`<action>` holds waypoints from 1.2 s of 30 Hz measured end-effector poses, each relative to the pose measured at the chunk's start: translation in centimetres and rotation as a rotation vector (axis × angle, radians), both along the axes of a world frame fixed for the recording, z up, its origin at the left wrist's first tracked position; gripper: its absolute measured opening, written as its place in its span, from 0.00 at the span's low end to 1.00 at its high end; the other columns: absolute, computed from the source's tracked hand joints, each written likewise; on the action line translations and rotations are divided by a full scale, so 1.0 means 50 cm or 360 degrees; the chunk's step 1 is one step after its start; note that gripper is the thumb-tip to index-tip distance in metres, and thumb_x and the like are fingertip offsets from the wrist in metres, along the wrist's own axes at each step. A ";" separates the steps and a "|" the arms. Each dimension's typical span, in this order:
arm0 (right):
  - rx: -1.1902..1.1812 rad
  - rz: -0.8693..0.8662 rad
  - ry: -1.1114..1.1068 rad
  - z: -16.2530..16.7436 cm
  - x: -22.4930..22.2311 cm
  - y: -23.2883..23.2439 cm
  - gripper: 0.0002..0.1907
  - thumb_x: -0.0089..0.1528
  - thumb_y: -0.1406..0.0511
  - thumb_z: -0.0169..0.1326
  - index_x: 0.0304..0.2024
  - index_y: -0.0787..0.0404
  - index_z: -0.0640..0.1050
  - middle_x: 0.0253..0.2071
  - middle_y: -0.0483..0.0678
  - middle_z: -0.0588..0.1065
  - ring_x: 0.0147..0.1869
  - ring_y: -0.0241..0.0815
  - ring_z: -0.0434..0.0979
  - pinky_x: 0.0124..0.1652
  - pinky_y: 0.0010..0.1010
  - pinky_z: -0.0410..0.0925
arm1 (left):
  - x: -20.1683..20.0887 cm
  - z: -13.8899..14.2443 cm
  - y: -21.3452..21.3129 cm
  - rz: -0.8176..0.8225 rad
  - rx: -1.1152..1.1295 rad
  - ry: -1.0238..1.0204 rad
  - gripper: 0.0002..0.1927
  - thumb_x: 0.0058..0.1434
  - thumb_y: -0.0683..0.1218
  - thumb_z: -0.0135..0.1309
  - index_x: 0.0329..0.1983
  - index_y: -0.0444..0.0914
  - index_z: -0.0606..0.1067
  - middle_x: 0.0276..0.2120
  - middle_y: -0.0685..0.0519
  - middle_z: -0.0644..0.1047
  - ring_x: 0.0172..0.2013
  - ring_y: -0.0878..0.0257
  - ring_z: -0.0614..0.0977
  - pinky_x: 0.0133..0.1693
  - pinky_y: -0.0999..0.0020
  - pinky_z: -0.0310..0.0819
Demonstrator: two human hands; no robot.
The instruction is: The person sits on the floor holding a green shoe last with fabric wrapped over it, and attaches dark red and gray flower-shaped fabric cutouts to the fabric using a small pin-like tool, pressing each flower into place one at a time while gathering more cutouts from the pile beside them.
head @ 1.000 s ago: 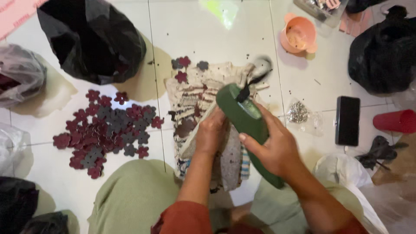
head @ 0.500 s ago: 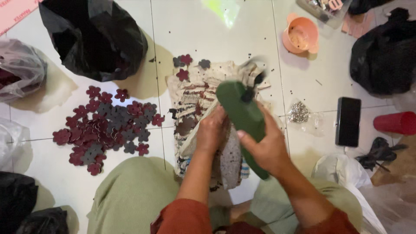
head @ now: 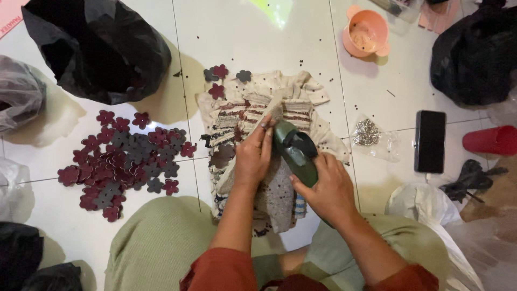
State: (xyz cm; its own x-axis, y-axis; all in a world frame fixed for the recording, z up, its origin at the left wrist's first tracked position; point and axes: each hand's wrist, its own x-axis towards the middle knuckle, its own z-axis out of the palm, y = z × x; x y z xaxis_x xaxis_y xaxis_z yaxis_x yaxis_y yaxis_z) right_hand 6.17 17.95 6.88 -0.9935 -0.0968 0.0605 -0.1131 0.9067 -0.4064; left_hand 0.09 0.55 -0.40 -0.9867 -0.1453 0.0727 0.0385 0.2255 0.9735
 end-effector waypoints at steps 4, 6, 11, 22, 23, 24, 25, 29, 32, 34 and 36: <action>-0.0066 0.0028 -0.0071 -0.015 -0.008 0.011 0.34 0.55 0.52 0.67 0.55 0.65 0.73 0.45 0.59 0.75 0.49 0.60 0.76 0.45 0.46 0.69 | -0.003 -0.004 -0.017 0.0399 0.0766 0.0134 0.13 0.75 0.46 0.48 0.59 0.42 0.77 0.44 0.48 0.83 0.47 0.54 0.83 0.52 0.65 0.79; -0.0441 -0.0237 -0.0426 -0.021 -0.012 0.019 0.33 0.55 0.53 0.64 0.58 0.62 0.73 0.44 0.54 0.78 0.40 0.53 0.79 0.40 0.40 0.72 | 0.004 0.002 -0.027 0.0461 0.0016 0.0212 0.12 0.72 0.45 0.50 0.56 0.42 0.78 0.45 0.49 0.83 0.46 0.54 0.83 0.50 0.62 0.77; -0.1204 -0.0516 -0.0532 -0.048 -0.032 0.046 0.33 0.58 0.54 0.61 0.61 0.63 0.71 0.46 0.53 0.80 0.42 0.38 0.82 0.40 0.31 0.75 | 0.011 0.024 -0.022 0.0276 -0.0977 0.0187 0.17 0.59 0.49 0.64 0.52 0.44 0.80 0.35 0.51 0.82 0.34 0.51 0.78 0.42 0.56 0.70; -0.0424 -0.0348 -0.0442 -0.083 -0.096 0.072 0.39 0.56 0.51 0.62 0.65 0.60 0.69 0.56 0.60 0.75 0.59 0.59 0.76 0.55 0.44 0.67 | 0.004 0.064 -0.067 0.0474 -0.1051 -0.0089 0.12 0.55 0.49 0.66 0.43 0.46 0.84 0.29 0.48 0.81 0.33 0.50 0.80 0.37 0.53 0.73; -0.0442 -0.0328 -0.0430 -0.083 -0.097 0.069 0.40 0.56 0.51 0.62 0.66 0.61 0.68 0.56 0.61 0.75 0.59 0.59 0.76 0.55 0.44 0.67 | -0.006 0.074 -0.094 0.0528 -0.0900 -0.0440 0.14 0.57 0.50 0.63 0.47 0.48 0.82 0.28 0.50 0.82 0.30 0.53 0.83 0.36 0.56 0.76; -0.0457 -0.0312 -0.0422 -0.083 -0.097 0.066 0.41 0.56 0.51 0.62 0.67 0.61 0.68 0.56 0.61 0.75 0.59 0.60 0.75 0.55 0.45 0.67 | -0.011 0.084 -0.133 0.0568 -0.0736 -0.0791 0.15 0.59 0.51 0.61 0.51 0.51 0.81 0.28 0.52 0.83 0.27 0.57 0.85 0.34 0.58 0.79; -0.0470 -0.0305 -0.0407 -0.085 -0.098 0.066 0.41 0.56 0.51 0.62 0.67 0.62 0.67 0.56 0.61 0.75 0.59 0.60 0.75 0.55 0.45 0.67 | -0.005 0.094 -0.173 0.0770 -0.0936 -0.0806 0.15 0.58 0.53 0.62 0.49 0.51 0.82 0.29 0.49 0.83 0.28 0.54 0.85 0.32 0.56 0.78; -0.0353 -0.0370 -0.0596 -0.094 -0.101 0.076 0.39 0.57 0.49 0.62 0.64 0.63 0.68 0.56 0.61 0.75 0.60 0.60 0.76 0.57 0.45 0.67 | -0.001 0.112 -0.279 0.1161 -0.1045 -0.0682 0.15 0.62 0.57 0.59 0.48 0.46 0.81 0.34 0.50 0.84 0.32 0.52 0.85 0.34 0.53 0.76; -0.0330 -0.0302 -0.0566 -0.094 -0.106 0.069 0.42 0.56 0.50 0.61 0.67 0.64 0.66 0.58 0.63 0.73 0.61 0.61 0.74 0.57 0.45 0.66 | -0.055 0.077 -0.257 0.1000 -0.0745 -0.0636 0.13 0.70 0.55 0.50 0.50 0.47 0.80 0.39 0.50 0.84 0.38 0.53 0.85 0.41 0.55 0.76; -0.0300 -0.0315 -0.0592 -0.091 -0.103 0.067 0.44 0.56 0.50 0.61 0.68 0.64 0.64 0.59 0.63 0.73 0.61 0.62 0.74 0.57 0.45 0.66 | -0.110 0.044 -0.209 0.0747 -0.0709 -0.0682 0.14 0.70 0.54 0.49 0.50 0.46 0.80 0.43 0.47 0.82 0.43 0.49 0.82 0.45 0.53 0.74; -0.0302 -0.0315 -0.0578 -0.088 -0.103 0.071 0.44 0.56 0.50 0.61 0.68 0.63 0.63 0.60 0.63 0.72 0.62 0.63 0.73 0.57 0.45 0.66 | -0.162 0.021 -0.166 0.0600 -0.0551 -0.0576 0.14 0.69 0.51 0.50 0.52 0.42 0.79 0.44 0.46 0.81 0.44 0.48 0.82 0.47 0.54 0.74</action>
